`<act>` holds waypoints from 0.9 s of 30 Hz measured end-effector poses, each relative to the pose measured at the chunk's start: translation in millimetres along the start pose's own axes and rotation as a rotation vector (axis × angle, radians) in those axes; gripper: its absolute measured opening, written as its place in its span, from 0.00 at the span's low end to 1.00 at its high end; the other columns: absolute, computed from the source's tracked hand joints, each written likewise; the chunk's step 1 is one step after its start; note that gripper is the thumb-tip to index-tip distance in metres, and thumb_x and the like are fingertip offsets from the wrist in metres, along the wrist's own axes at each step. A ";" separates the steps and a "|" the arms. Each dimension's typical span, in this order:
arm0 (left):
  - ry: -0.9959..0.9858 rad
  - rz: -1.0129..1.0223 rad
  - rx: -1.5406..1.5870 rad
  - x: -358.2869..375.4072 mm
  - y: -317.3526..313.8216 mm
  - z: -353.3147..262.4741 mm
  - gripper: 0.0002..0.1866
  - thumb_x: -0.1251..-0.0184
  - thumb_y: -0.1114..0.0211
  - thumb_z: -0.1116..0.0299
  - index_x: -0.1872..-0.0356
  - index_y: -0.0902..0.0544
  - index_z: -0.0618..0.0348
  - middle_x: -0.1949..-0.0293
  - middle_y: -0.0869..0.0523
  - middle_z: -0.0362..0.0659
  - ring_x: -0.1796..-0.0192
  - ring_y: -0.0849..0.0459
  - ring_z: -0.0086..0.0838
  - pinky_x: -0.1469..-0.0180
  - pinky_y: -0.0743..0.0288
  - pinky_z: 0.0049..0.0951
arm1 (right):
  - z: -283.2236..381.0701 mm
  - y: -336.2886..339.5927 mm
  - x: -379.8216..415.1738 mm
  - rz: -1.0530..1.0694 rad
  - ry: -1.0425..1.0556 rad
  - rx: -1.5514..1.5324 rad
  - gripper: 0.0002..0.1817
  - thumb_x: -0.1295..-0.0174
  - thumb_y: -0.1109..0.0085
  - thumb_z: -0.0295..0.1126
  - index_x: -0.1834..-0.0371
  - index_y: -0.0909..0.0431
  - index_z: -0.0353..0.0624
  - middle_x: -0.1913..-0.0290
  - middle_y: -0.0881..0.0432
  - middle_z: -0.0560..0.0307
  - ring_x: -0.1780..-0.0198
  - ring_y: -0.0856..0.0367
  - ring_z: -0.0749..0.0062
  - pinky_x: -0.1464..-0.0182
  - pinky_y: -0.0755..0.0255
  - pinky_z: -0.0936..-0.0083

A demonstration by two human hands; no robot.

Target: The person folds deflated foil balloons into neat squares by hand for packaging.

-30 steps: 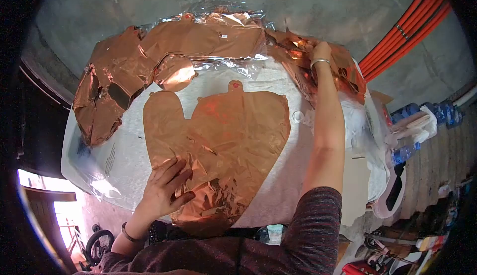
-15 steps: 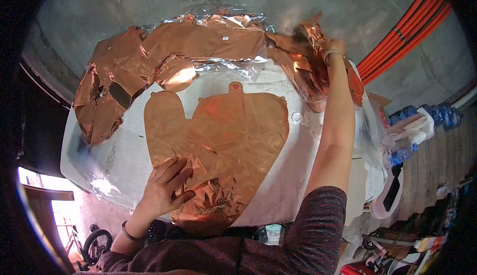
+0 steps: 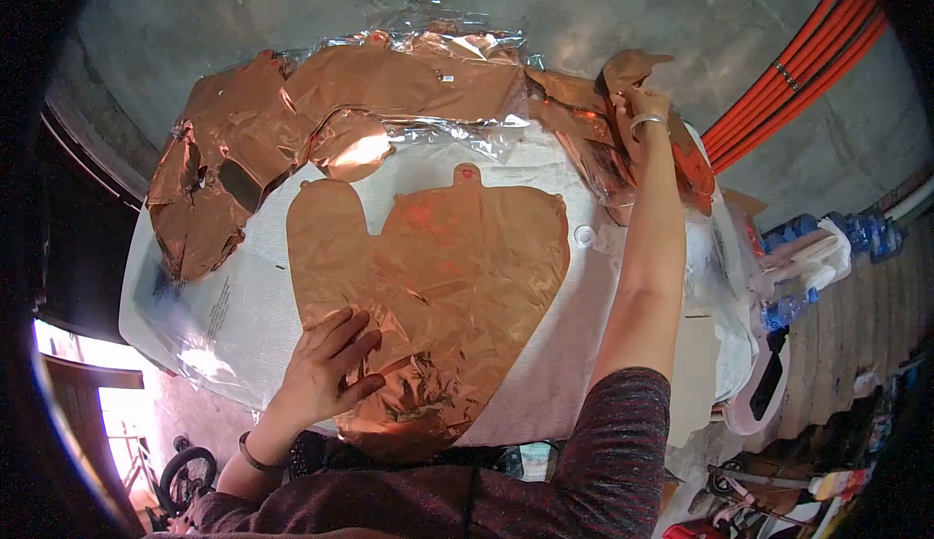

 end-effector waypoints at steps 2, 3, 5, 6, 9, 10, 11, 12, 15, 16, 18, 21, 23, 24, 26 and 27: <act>0.000 0.002 0.000 -0.7 0.1 0.3 0.28 0.50 0.26 0.54 0.47 0.17 0.55 0.39 0.22 0.48 0.34 0.28 0.44 0.35 0.34 0.44 | -36.8 8.2 -55.7 -0.065 0.072 -0.045 0.05 0.41 0.39 0.20 0.72 0.26 0.35 0.74 0.20 0.52 0.78 0.20 0.69 0.80 0.27 0.76; -0.003 0.001 -0.005 -0.7 -0.2 0.4 0.28 0.50 0.26 0.54 0.47 0.17 0.55 0.39 0.22 0.49 0.34 0.28 0.44 0.35 0.34 0.43 | -40.4 6.3 -61.8 -0.131 0.143 -0.088 0.06 0.42 0.38 0.21 0.71 0.27 0.35 0.74 0.20 0.52 0.78 0.20 0.68 0.81 0.27 0.76; -0.006 0.001 -0.009 -0.7 -0.6 0.6 0.28 0.50 0.26 0.54 0.47 0.17 0.55 0.39 0.22 0.49 0.34 0.28 0.44 0.35 0.34 0.43 | -45.7 9.7 -72.6 -0.163 0.172 -0.044 0.07 0.43 0.36 0.23 0.71 0.27 0.36 0.75 0.21 0.53 0.77 0.19 0.68 0.81 0.27 0.76; -0.003 0.007 -0.008 -0.7 -0.5 0.5 0.28 0.50 0.26 0.55 0.47 0.17 0.56 0.39 0.22 0.49 0.34 0.28 0.44 0.35 0.34 0.43 | -41.6 9.0 -69.0 -0.196 0.201 0.001 0.09 0.44 0.34 0.25 0.72 0.27 0.37 0.76 0.21 0.54 0.77 0.18 0.67 0.81 0.27 0.76; 0.002 0.011 -0.001 -1.4 0.1 0.0 0.28 0.50 0.26 0.55 0.47 0.17 0.56 0.39 0.22 0.49 0.33 0.28 0.44 0.35 0.34 0.43 | -14.5 1.9 -32.9 -0.193 0.205 0.459 0.18 0.43 0.33 0.41 0.71 0.21 0.33 0.74 0.18 0.49 0.73 0.16 0.60 0.74 0.22 0.67; 0.003 0.011 0.005 -1.6 0.0 -0.1 0.28 0.50 0.26 0.56 0.47 0.17 0.57 0.38 0.23 0.49 0.33 0.28 0.44 0.35 0.34 0.42 | -8.6 -0.8 -25.6 -0.193 0.204 0.460 0.18 0.43 0.33 0.41 0.71 0.21 0.33 0.74 0.18 0.49 0.73 0.16 0.60 0.74 0.22 0.67; 0.003 0.011 0.006 -1.6 -0.2 0.0 0.28 0.50 0.26 0.56 0.47 0.17 0.57 0.38 0.23 0.49 0.33 0.28 0.44 0.35 0.34 0.42 | -2.4 -3.3 -17.9 -0.303 0.185 0.684 0.28 0.45 0.35 0.53 0.66 0.18 0.32 0.66 0.17 0.41 0.65 0.15 0.53 0.64 0.22 0.63; 0.002 0.011 0.005 -1.6 -0.2 0.3 0.28 0.50 0.25 0.56 0.47 0.17 0.56 0.38 0.23 0.49 0.33 0.28 0.44 0.35 0.34 0.42 | -2.5 -2.8 -16.7 -0.412 0.163 0.907 0.39 0.48 0.38 0.65 0.62 0.15 0.31 0.58 0.15 0.33 0.56 0.14 0.46 0.53 0.22 0.59; 0.001 0.009 0.000 -0.7 -0.6 1.0 0.28 0.49 0.26 0.56 0.47 0.17 0.56 0.38 0.23 0.49 0.33 0.28 0.44 0.35 0.34 0.42 | -7.8 -6.0 -7.3 -0.319 0.176 1.036 0.46 0.47 0.46 0.73 0.56 0.16 0.31 0.51 0.19 0.29 0.45 0.21 0.39 0.44 0.27 0.53; 0.002 0.008 -0.002 -0.4 -0.8 1.0 0.28 0.49 0.26 0.55 0.46 0.17 0.56 0.38 0.23 0.49 0.33 0.28 0.44 0.34 0.34 0.42 | -10.8 -8.9 -0.1 -0.261 0.189 1.117 0.39 0.37 0.51 0.64 0.51 0.18 0.32 0.53 0.18 0.30 0.47 0.19 0.40 0.46 0.25 0.54; 0.005 0.015 0.000 -1.1 0.6 0.2 0.27 0.47 0.27 0.56 0.46 0.17 0.56 0.39 0.22 0.48 0.33 0.29 0.42 0.34 0.35 0.41 | -14.9 -12.2 7.8 -0.166 0.263 1.274 0.34 0.32 0.54 0.58 0.47 0.21 0.34 0.52 0.18 0.29 0.47 0.18 0.41 0.47 0.24 0.54; 0.003 0.017 -0.001 -1.8 0.2 0.1 0.26 0.44 0.29 0.56 0.45 0.18 0.55 0.39 0.22 0.48 0.33 0.29 0.41 0.34 0.35 0.40 | -13.2 -11.8 3.4 -0.097 0.330 1.383 0.21 0.26 0.58 0.41 0.40 0.28 0.38 0.46 0.21 0.31 0.49 0.17 0.46 0.47 0.23 0.54; 0.002 0.013 -0.004 -1.2 0.9 -0.1 0.26 0.45 0.29 0.56 0.45 0.18 0.55 0.39 0.22 0.48 0.33 0.29 0.41 0.34 0.35 0.40 | -5.9 -8.0 -11.6 -0.340 0.215 -0.082 0.18 0.28 0.57 0.37 0.45 0.25 0.36 0.49 0.18 0.37 0.54 0.15 0.54 0.52 0.20 0.59; 0.001 0.012 -0.007 -1.8 1.4 -0.4 0.26 0.45 0.29 0.56 0.45 0.18 0.55 0.39 0.22 0.48 0.33 0.29 0.41 0.34 0.35 0.40 | 5.5 -3.4 -22.1 -0.420 0.303 -0.373 0.19 0.29 0.57 0.38 0.47 0.25 0.35 0.55 0.17 0.41 0.58 0.15 0.58 0.57 0.20 0.62; -0.001 0.015 -0.006 -1.0 2.1 -0.8 0.26 0.45 0.28 0.57 0.45 0.18 0.55 0.39 0.22 0.48 0.33 0.29 0.42 0.35 0.34 0.40 | 11.7 19.7 -40.4 -0.499 0.387 -0.660 0.19 0.29 0.57 0.39 0.50 0.25 0.34 0.60 0.16 0.44 0.61 0.15 0.63 0.62 0.20 0.66; 0.002 0.011 0.006 -0.8 2.1 -0.7 0.26 0.45 0.28 0.57 0.45 0.18 0.55 0.39 0.22 0.48 0.33 0.29 0.42 0.35 0.34 0.41 | 8.6 35.3 -50.0 -0.666 0.510 -0.308 0.20 0.30 0.57 0.41 0.50 0.25 0.33 0.61 0.16 0.46 0.61 0.15 0.64 0.62 0.21 0.67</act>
Point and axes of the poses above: each hand's wrist, its own x-axis away from the middle knuckle, its own y-axis out of the back of the hand, z = x × y, the point moved 1 cm from there along -x, towards the middle knuckle
